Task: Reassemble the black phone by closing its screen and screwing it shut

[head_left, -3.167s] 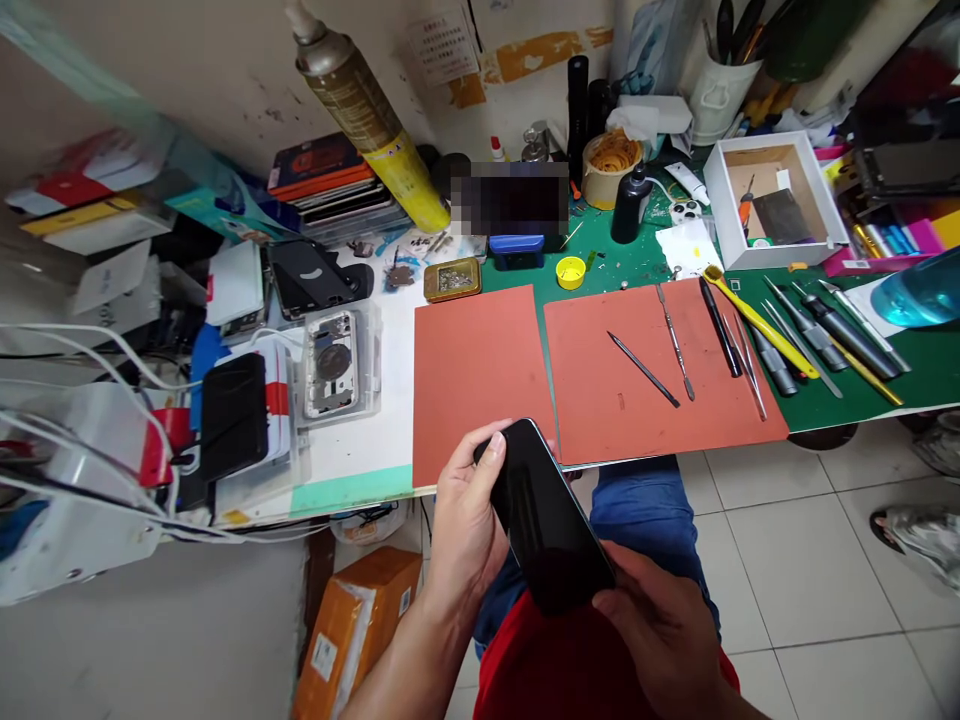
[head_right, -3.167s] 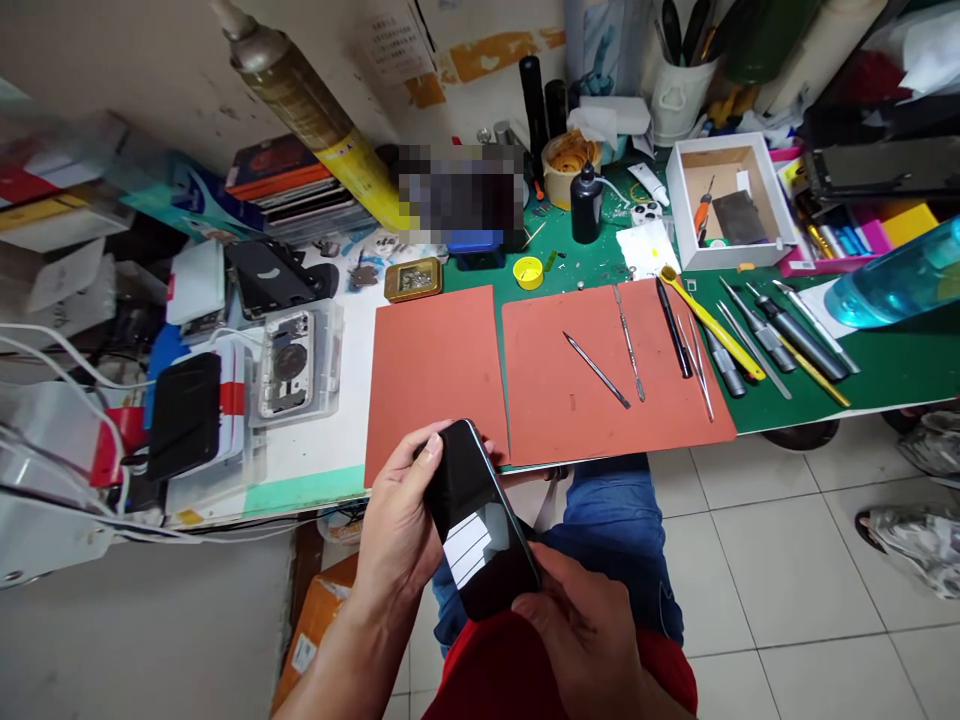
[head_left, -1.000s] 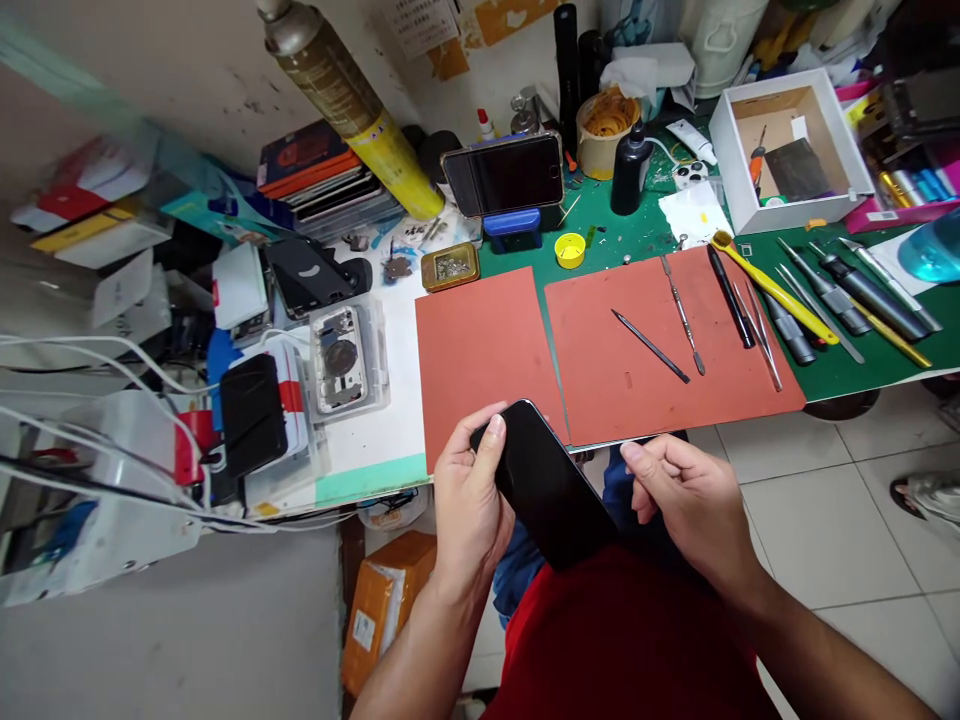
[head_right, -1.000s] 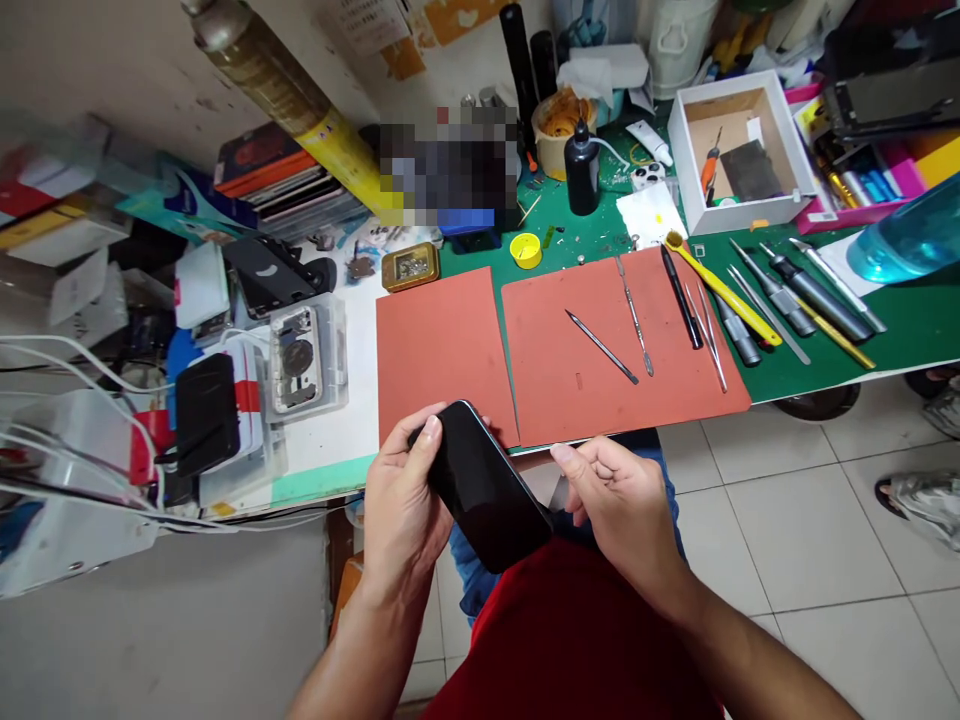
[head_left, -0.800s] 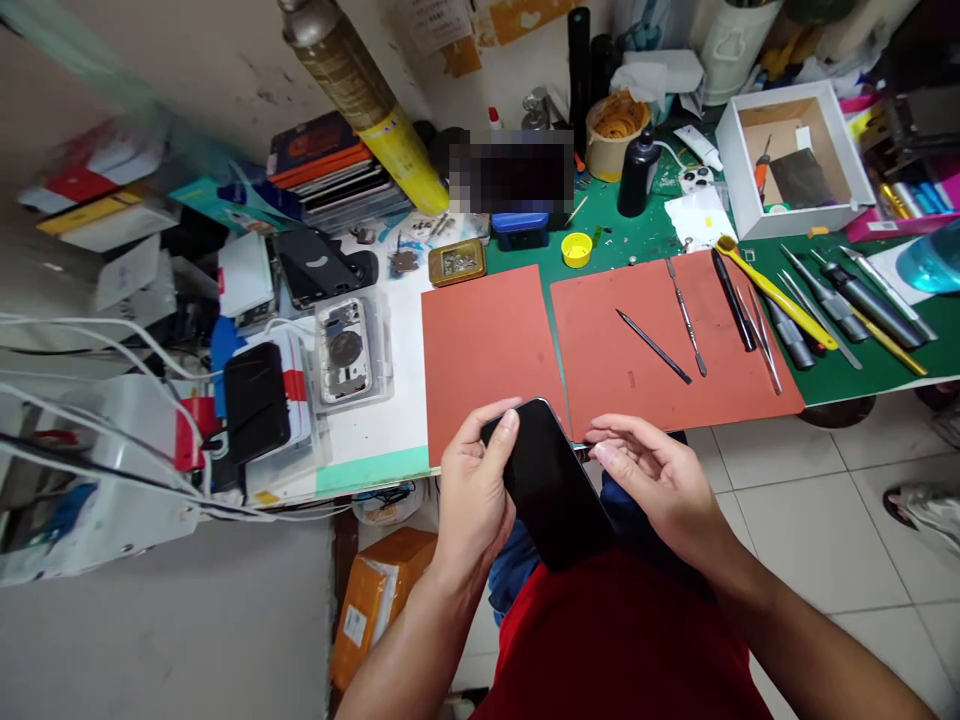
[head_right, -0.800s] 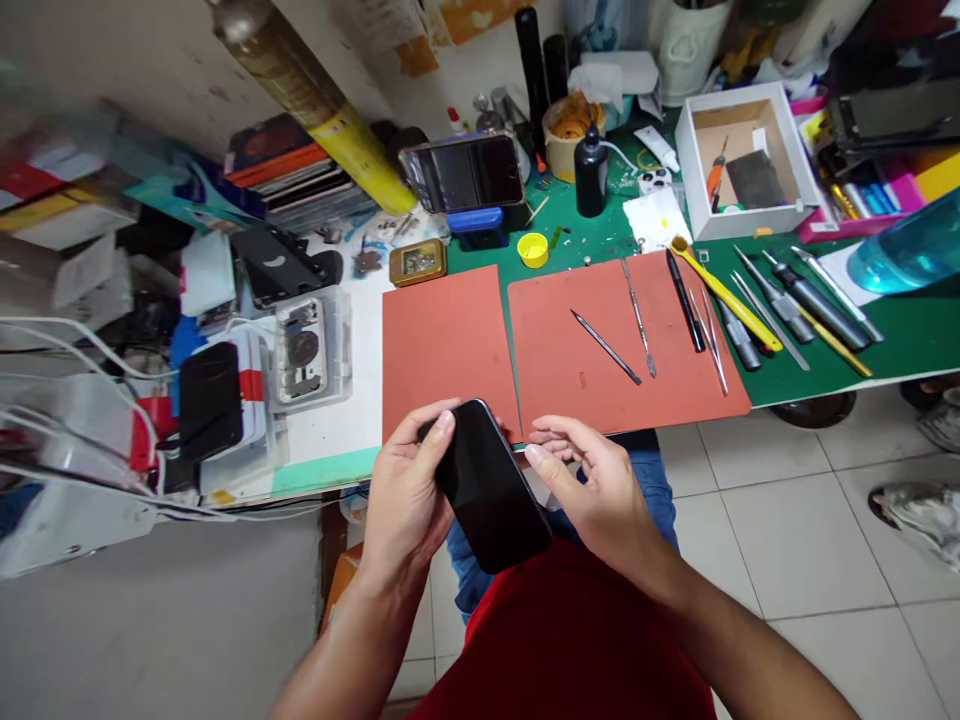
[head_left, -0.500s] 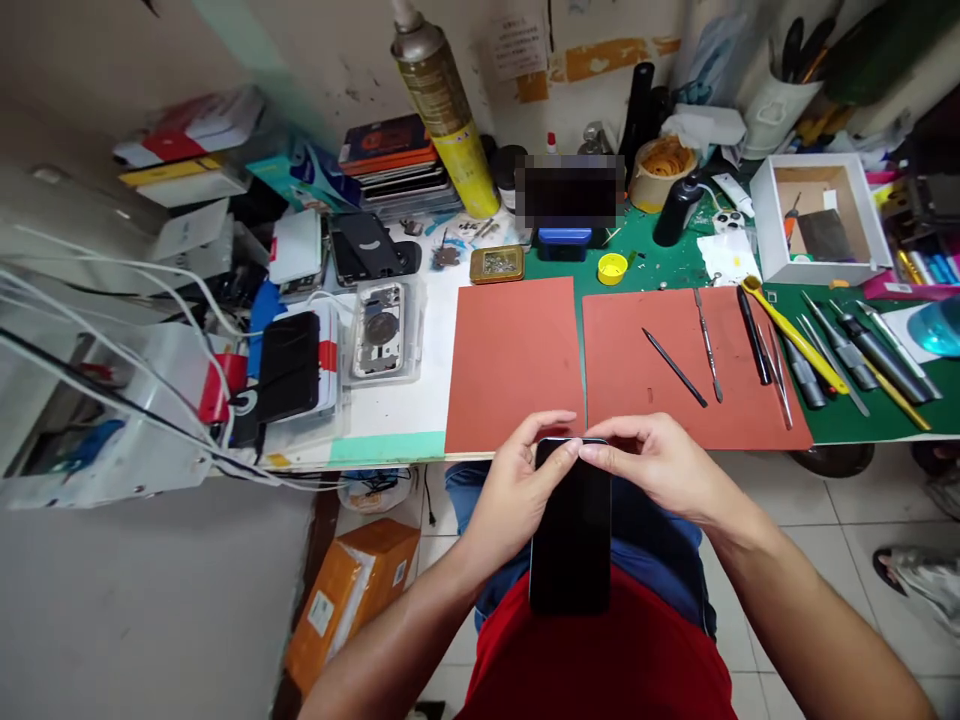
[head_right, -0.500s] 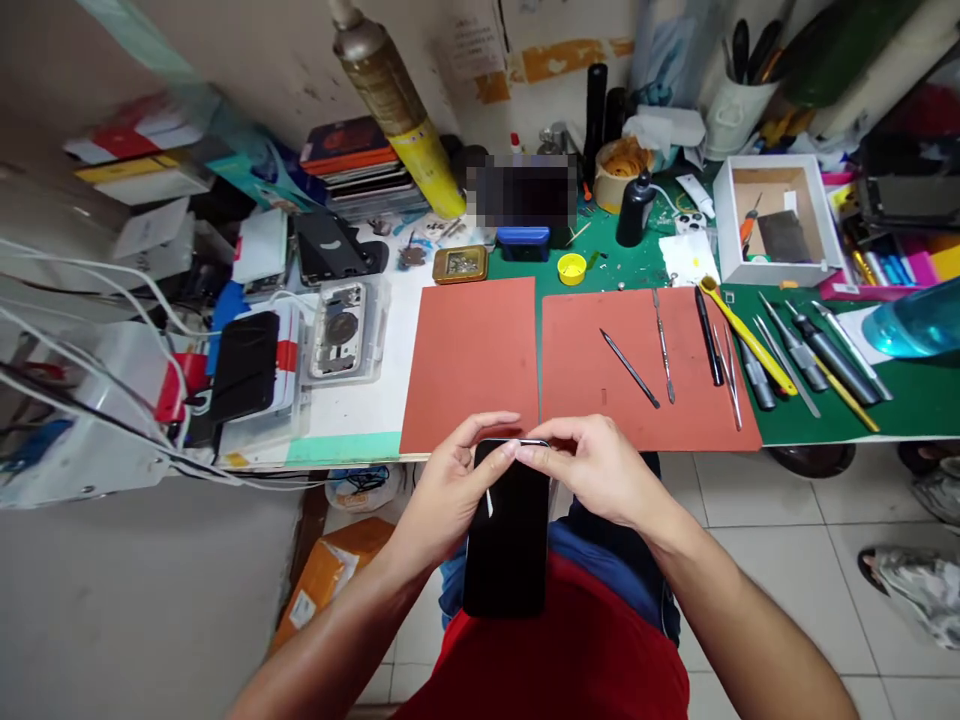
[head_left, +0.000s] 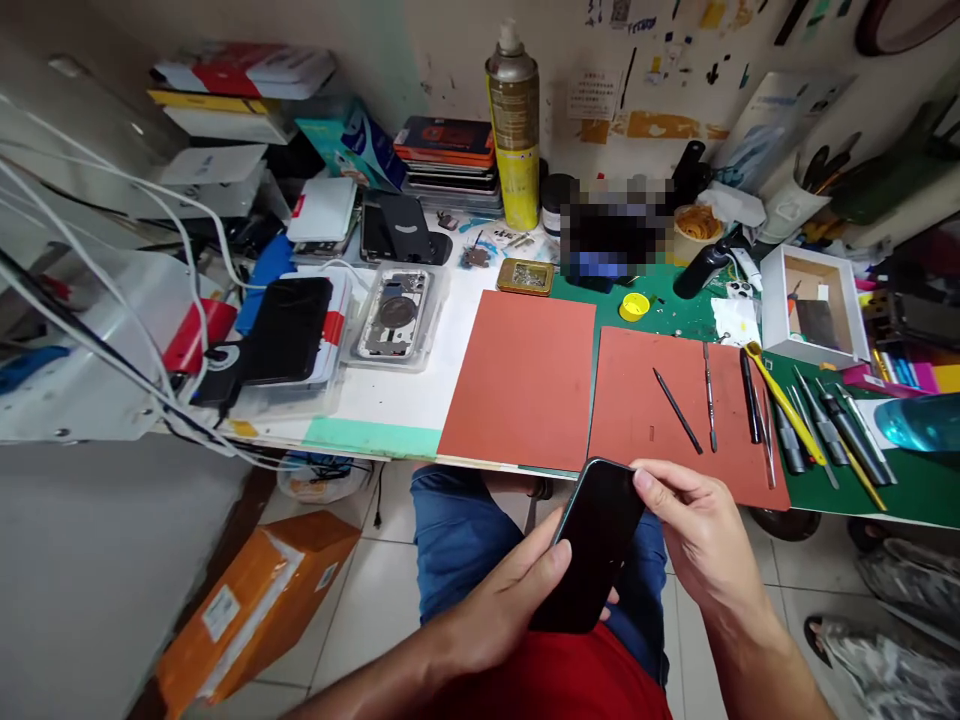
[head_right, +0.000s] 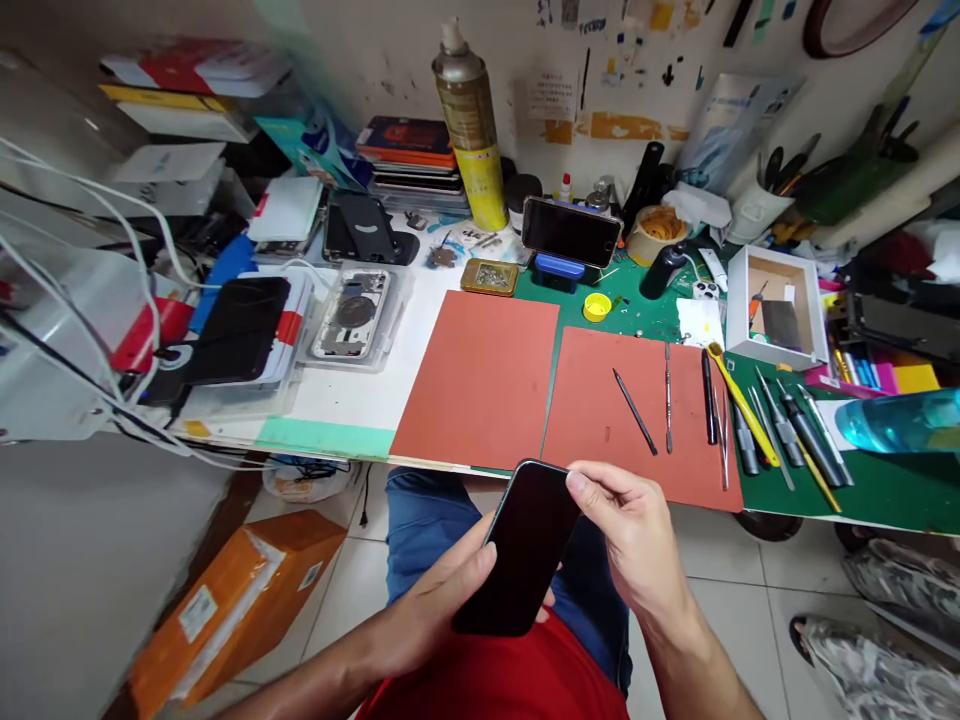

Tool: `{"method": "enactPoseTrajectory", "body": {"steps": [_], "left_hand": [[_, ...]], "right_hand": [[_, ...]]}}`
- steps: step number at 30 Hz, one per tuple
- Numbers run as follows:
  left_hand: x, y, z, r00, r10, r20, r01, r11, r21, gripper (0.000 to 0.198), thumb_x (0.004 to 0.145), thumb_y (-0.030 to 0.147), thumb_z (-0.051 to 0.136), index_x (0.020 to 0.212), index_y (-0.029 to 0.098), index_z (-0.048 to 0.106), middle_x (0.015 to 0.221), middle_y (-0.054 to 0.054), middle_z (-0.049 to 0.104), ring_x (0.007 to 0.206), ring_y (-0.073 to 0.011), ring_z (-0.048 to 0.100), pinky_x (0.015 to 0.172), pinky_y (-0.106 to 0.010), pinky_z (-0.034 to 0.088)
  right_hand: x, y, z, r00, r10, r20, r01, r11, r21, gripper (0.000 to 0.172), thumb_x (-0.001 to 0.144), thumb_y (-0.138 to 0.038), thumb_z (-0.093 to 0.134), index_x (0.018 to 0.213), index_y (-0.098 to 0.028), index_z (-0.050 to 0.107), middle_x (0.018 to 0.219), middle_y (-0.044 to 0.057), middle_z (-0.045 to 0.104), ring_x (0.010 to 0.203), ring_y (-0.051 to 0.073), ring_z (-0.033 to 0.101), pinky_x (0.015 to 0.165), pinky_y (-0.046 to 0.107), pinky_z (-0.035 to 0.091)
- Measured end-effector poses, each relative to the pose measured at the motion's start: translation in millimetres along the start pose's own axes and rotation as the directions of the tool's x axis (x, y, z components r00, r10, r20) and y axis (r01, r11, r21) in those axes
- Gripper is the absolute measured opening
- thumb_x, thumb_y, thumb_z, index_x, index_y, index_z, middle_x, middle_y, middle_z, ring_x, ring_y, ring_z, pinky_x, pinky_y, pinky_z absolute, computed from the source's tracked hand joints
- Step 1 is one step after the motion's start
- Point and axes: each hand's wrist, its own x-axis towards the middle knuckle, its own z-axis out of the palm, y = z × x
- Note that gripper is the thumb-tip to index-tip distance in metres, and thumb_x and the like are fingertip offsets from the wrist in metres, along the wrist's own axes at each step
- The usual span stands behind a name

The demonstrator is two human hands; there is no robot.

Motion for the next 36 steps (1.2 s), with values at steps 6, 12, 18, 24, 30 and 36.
{"method": "enactPoseTrajectory", "body": {"steps": [6,12,18,24,30,36], "left_hand": [[0,3,6.9,0.992,0.101,-0.071,-0.083,0.972,0.219,0.049,0.113,0.055,0.059,0.152,0.031,0.076,0.123,-0.013,0.083,0.101,-0.0278,0.079,0.093,-0.039,0.067],[0,-1,9.1,0.962,0.248,-0.116,-0.184,0.898,0.399,0.039,0.108,0.031,0.070,0.146,0.031,0.081,0.122,-0.009,0.085,0.107,-0.0290,0.079,0.109,-0.040,0.064],[0,2,17.2,0.954,0.272,-0.129,-0.186,0.871,0.455,0.044,0.109,0.032,0.067,0.152,0.031,0.077,0.109,-0.009,0.086,0.096,-0.0284,0.079,0.096,-0.036,0.067],[1,-2,18.0,0.954,0.266,-0.138,-0.164,0.849,0.501,0.047,0.112,0.034,0.062,0.158,0.033,0.071,0.116,-0.008,0.087,0.095,-0.0279,0.082,0.093,-0.035,0.069],[-2,-14,10.9,0.895,0.405,-0.186,-0.278,0.833,0.479,0.046,0.103,0.024,0.076,0.148,0.035,0.080,0.137,-0.006,0.085,0.111,-0.0287,0.086,0.104,-0.035,0.069],[-8,-11,8.5,0.962,0.227,-0.153,-0.094,0.799,0.594,0.052,0.114,0.042,0.059,0.166,0.034,0.062,0.163,-0.005,0.069,0.139,-0.0295,0.076,0.122,-0.045,0.058]], "right_hand": [[6,-21,0,0.957,-0.104,0.272,0.178,0.948,-0.264,0.035,0.102,-0.053,0.079,0.124,-0.027,0.086,0.118,0.009,0.086,0.109,0.027,0.081,0.101,0.040,0.066],[16,-25,3,0.938,-0.099,0.332,0.198,0.939,-0.281,0.030,0.104,-0.052,0.076,0.099,-0.023,0.084,0.093,0.005,0.081,0.084,0.020,0.074,0.078,0.032,0.061],[21,-23,0,0.940,-0.078,0.332,0.165,0.956,-0.241,0.035,0.101,-0.056,0.080,0.094,-0.022,0.084,0.086,0.005,0.079,0.078,0.020,0.070,0.073,0.032,0.058],[23,-20,-1,0.939,-0.082,0.334,0.157,0.966,-0.205,0.031,0.101,-0.052,0.080,0.094,-0.022,0.085,0.085,0.004,0.079,0.077,0.019,0.070,0.072,0.031,0.058],[22,-21,0,0.923,-0.122,0.365,0.191,0.969,-0.159,0.027,0.096,-0.050,0.088,0.103,-0.024,0.087,0.095,0.004,0.084,0.086,0.020,0.076,0.079,0.032,0.061],[21,-16,-2,0.909,-0.164,0.383,0.211,0.974,-0.083,0.018,0.098,-0.042,0.088,0.100,-0.024,0.086,0.092,0.002,0.083,0.084,0.018,0.073,0.080,0.031,0.057]]}}
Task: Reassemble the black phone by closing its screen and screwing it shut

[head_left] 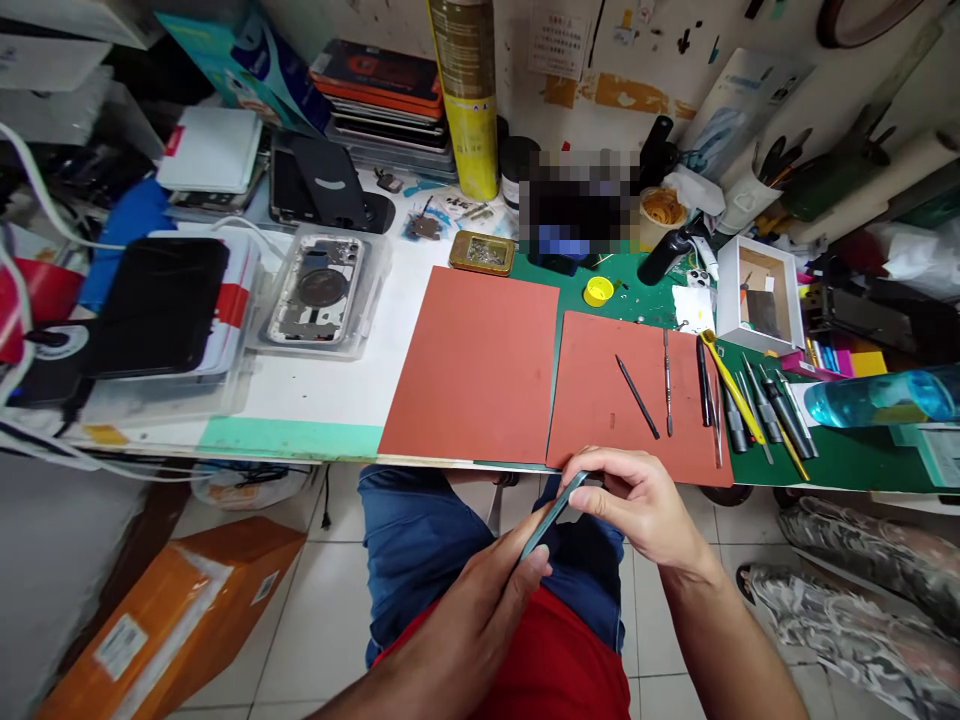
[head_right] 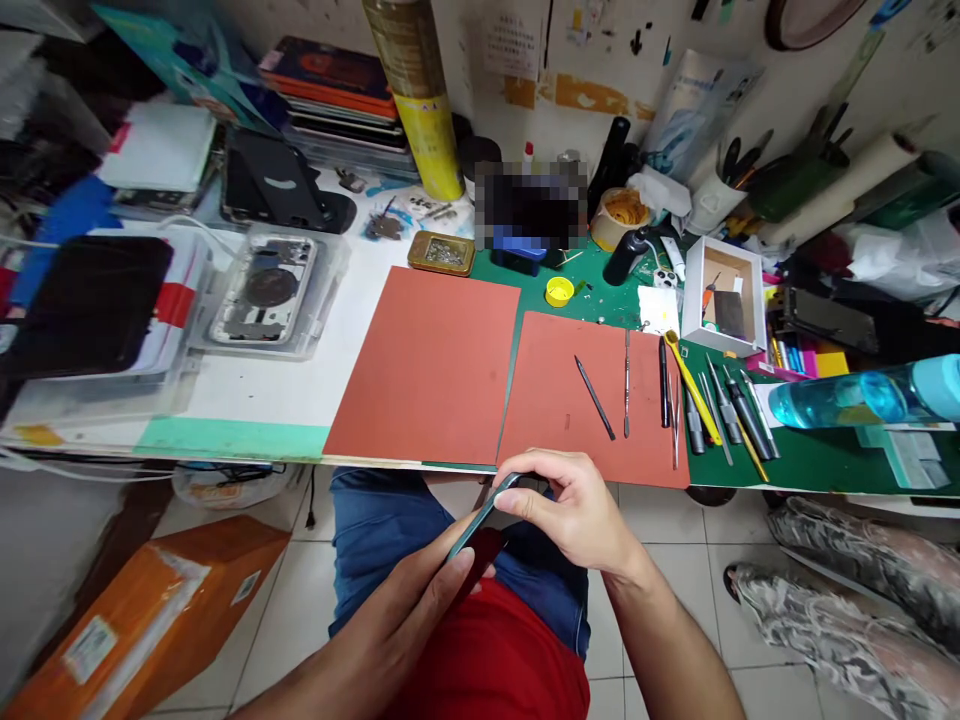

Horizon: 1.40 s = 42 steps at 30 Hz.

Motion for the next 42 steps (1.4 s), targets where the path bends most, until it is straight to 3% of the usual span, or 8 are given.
{"method": "enactPoseTrajectory", "body": {"steps": [3,8,15,21,24,28,33,42], "left_hand": [[0,5,0.5,0.994,-0.096,0.045,0.093,0.994,0.060,0.058,0.117,0.053,0.050,0.171,0.032,0.055,0.174,-0.004,0.057,0.159,-0.0323,0.059,0.134,-0.052,0.044],[3,12,4.3,0.997,-0.063,0.049,0.059,0.996,0.065,0.062,0.116,0.058,0.049,0.172,0.032,0.053,0.178,-0.003,0.052,0.169,-0.0352,0.042,0.140,-0.056,0.029],[5,12,5.5,0.999,-0.026,0.021,0.025,0.999,0.047,0.059,0.115,0.057,0.051,0.169,0.032,0.058,0.173,-0.003,0.059,0.164,-0.0354,0.051,0.139,-0.055,0.035],[5,1,5.8,0.991,-0.128,0.026,0.126,0.989,0.080,0.067,0.114,0.066,0.047,0.170,0.031,0.057,0.170,-0.006,0.063,0.153,-0.0358,0.064,0.134,-0.055,0.045],[7,1,4.7,0.983,-0.170,0.063,0.164,0.983,0.083,0.071,0.115,0.068,0.041,0.172,0.029,0.054,0.168,-0.008,0.065,0.146,-0.0344,0.068,0.136,-0.057,0.040],[8,5,3.0,0.983,-0.165,0.080,0.158,0.983,0.096,0.072,0.115,0.069,0.039,0.173,0.028,0.052,0.166,-0.009,0.067,0.141,-0.0326,0.070,0.137,-0.057,0.039],[7,5,3.5,0.990,-0.137,0.043,0.130,0.982,0.135,0.072,0.115,0.070,0.040,0.172,0.028,0.055,0.166,-0.008,0.067,0.142,-0.0318,0.071,0.132,-0.052,0.047],[12,15,4.3,0.996,-0.063,0.067,0.054,0.991,0.126,0.064,0.117,0.061,0.041,0.171,0.029,0.056,0.170,-0.005,0.063,0.154,-0.0303,0.064,0.132,-0.046,0.049]], "right_hand": [[-1,3,-1,1.000,-0.010,0.010,0.010,1.000,0.025,0.017,0.099,-0.040,0.088,0.101,-0.023,0.086,0.091,0.003,0.082,0.083,0.018,0.072,0.080,0.032,0.056],[-2,5,-2,0.999,-0.015,0.030,0.013,0.998,0.062,0.012,0.099,-0.036,0.087,0.102,-0.024,0.087,0.090,0.002,0.080,0.082,0.017,0.070,0.079,0.031,0.055],[-1,5,-2,0.999,-0.019,0.029,0.016,0.996,0.089,0.010,0.099,-0.035,0.087,0.101,-0.025,0.088,0.090,0.001,0.080,0.084,0.017,0.070,0.079,0.031,0.053],[-1,8,-1,1.000,0.013,0.012,-0.014,0.996,0.091,0.011,0.099,-0.036,0.087,0.099,-0.025,0.088,0.090,0.001,0.081,0.083,0.016,0.069,0.079,0.030,0.053],[-1,9,-1,0.999,0.034,0.007,-0.034,0.995,0.089,0.011,0.099,-0.036,0.087,0.098,-0.024,0.087,0.091,0.001,0.081,0.084,0.016,0.070,0.079,0.030,0.054],[0,7,-1,0.998,0.053,0.020,-0.054,0.995,0.086,0.012,0.098,-0.036,0.088,0.100,-0.025,0.086,0.093,0.001,0.082,0.086,0.017,0.072,0.081,0.030,0.056],[0,6,3,0.996,0.085,0.003,-0.085,0.996,0.027,0.027,0.082,-0.033,0.102,0.099,-0.025,0.083,0.093,-0.001,0.083,0.086,0.016,0.074,0.082,0.028,0.056],[0,5,4,0.993,0.115,-0.019,-0.114,0.993,0.040,0.027,0.083,-0.042,0.102,0.088,-0.023,0.084,0.082,-0.001,0.082,0.078,0.017,0.075,0.076,0.029,0.057]]}}
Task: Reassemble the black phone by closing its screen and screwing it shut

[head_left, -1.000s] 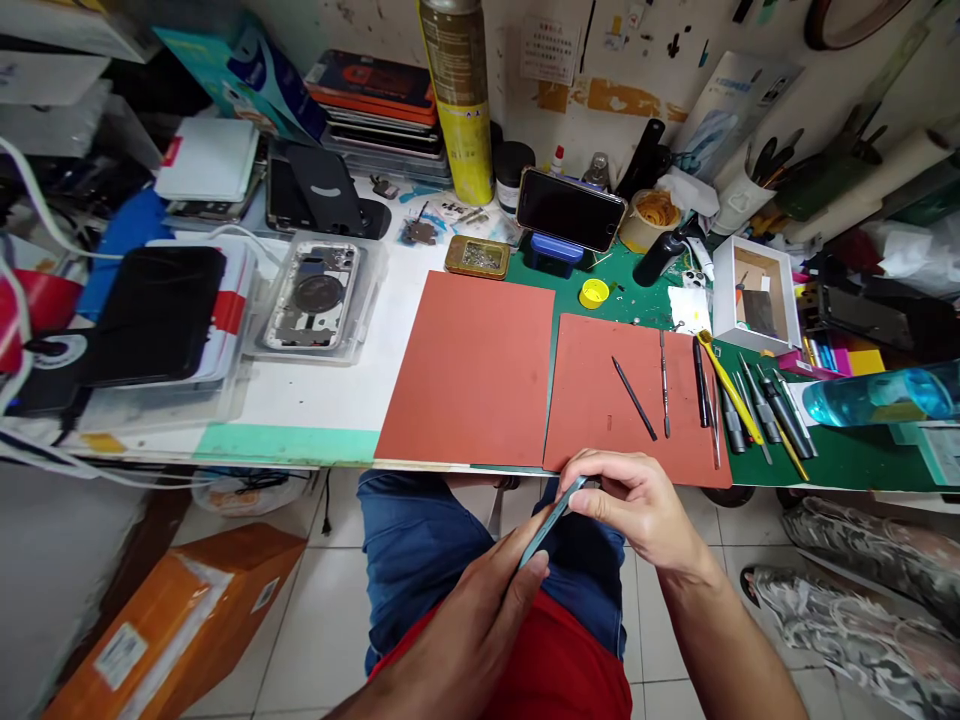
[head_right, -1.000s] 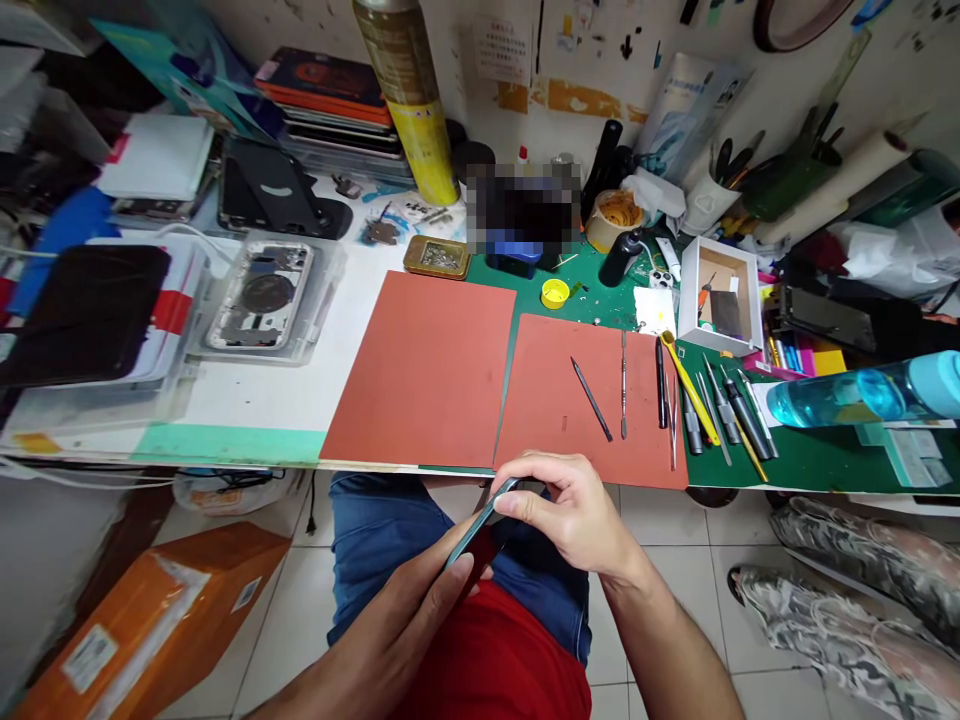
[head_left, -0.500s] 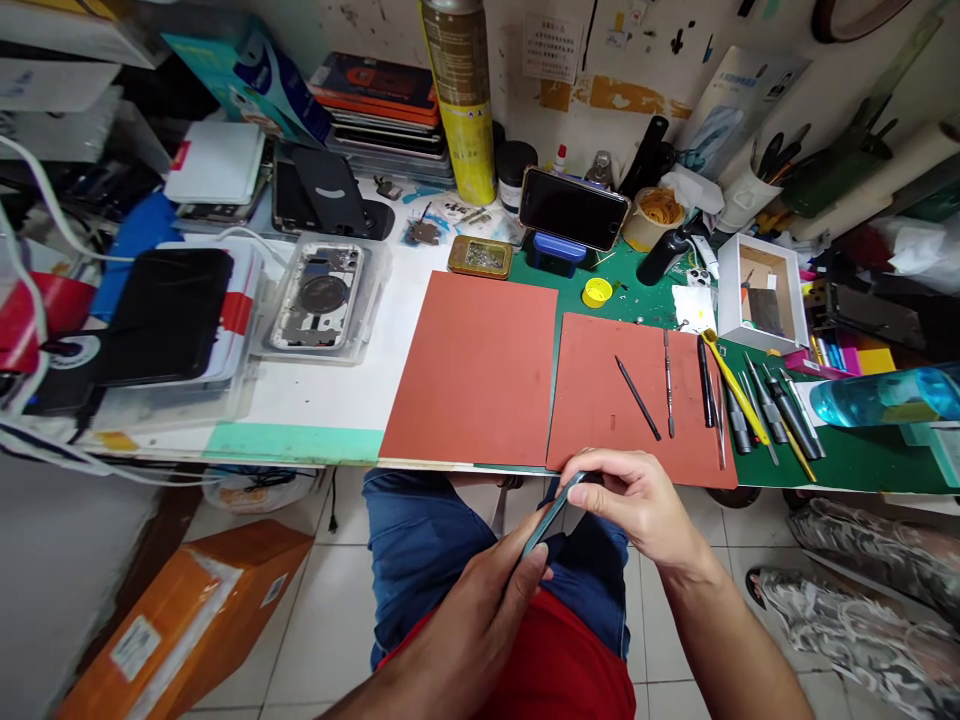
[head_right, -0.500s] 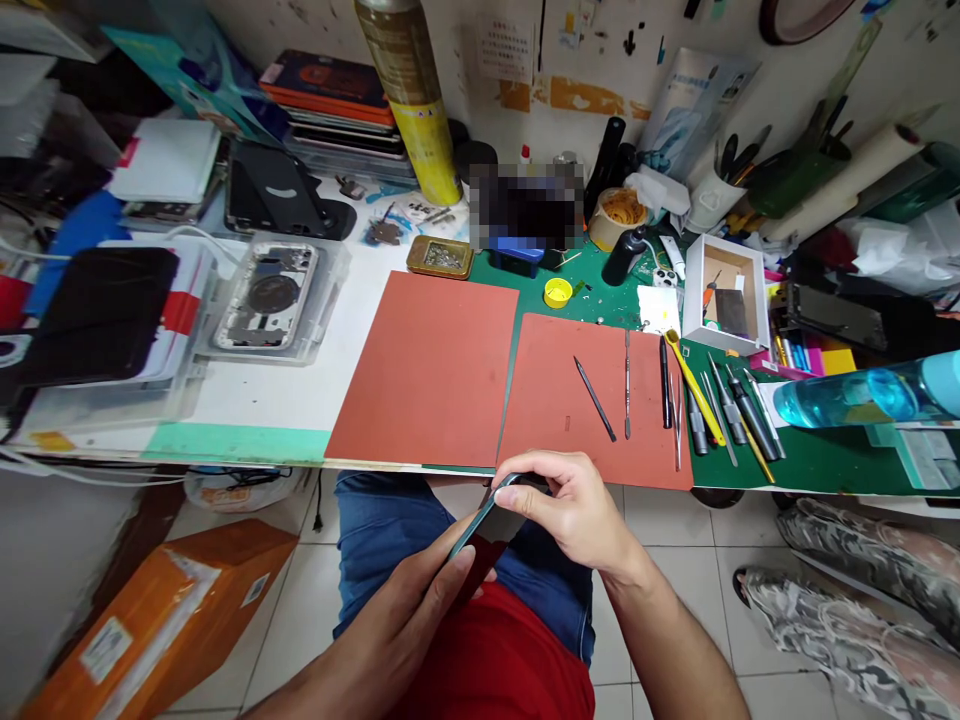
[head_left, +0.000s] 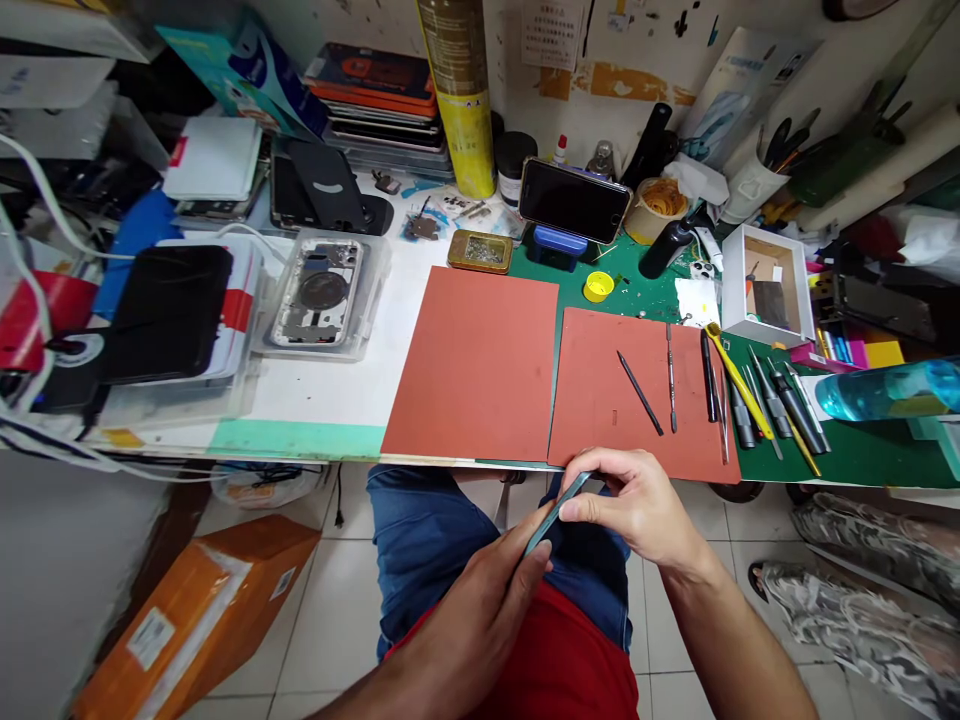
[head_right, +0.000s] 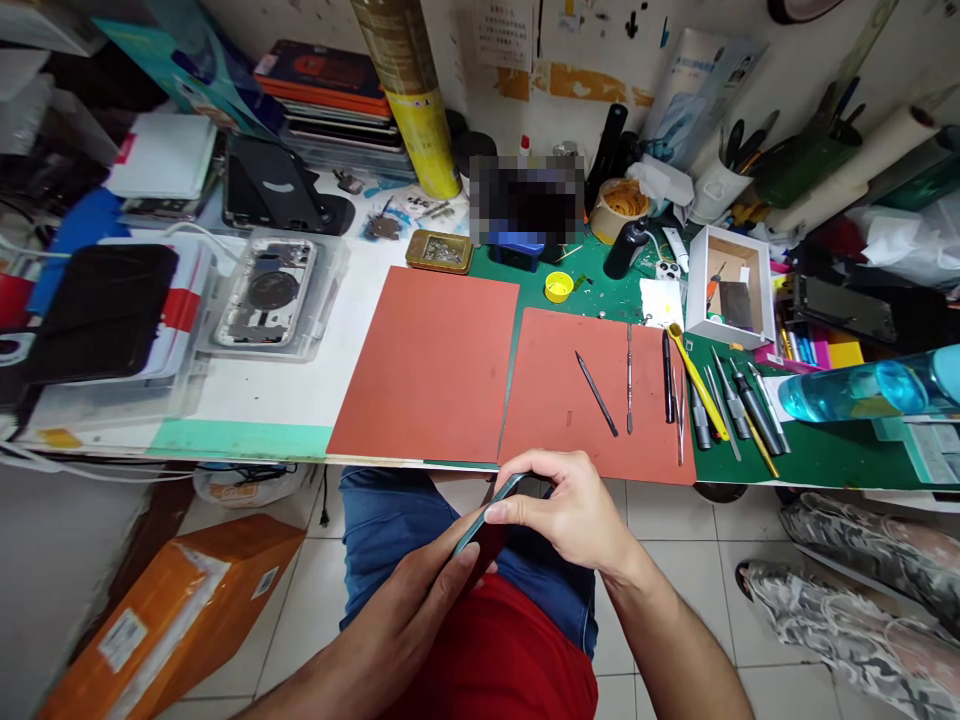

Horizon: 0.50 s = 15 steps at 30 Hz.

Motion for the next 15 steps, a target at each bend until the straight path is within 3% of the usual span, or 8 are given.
{"method": "enactPoseTrajectory", "body": {"steps": [5,15], "left_hand": [[2,3,-2.1,1.000,0.023,-0.002,-0.023,1.000,-0.020,0.061,0.117,0.058,0.044,0.171,0.030,0.056,0.172,-0.004,0.061,0.160,-0.0310,0.057,0.137,-0.049,0.041],[4,7,-1.7,0.999,0.052,-0.001,-0.051,0.994,-0.101,0.059,0.115,0.059,0.050,0.167,0.033,0.060,0.165,-0.002,0.068,0.157,-0.0342,0.060,0.135,-0.053,0.044]], "right_hand": [[1,0,-3,1.000,-0.009,0.019,0.008,1.000,0.005,0.026,0.085,-0.045,0.100,0.090,-0.023,0.086,0.085,0.001,0.083,0.081,0.018,0.076,0.079,0.031,0.058],[1,4,-11,0.997,0.004,0.076,-0.008,0.999,0.050,0.026,0.093,-0.048,0.092,0.094,-0.022,0.090,0.087,0.003,0.083,0.076,0.016,0.072,0.074,0.030,0.057]]}}
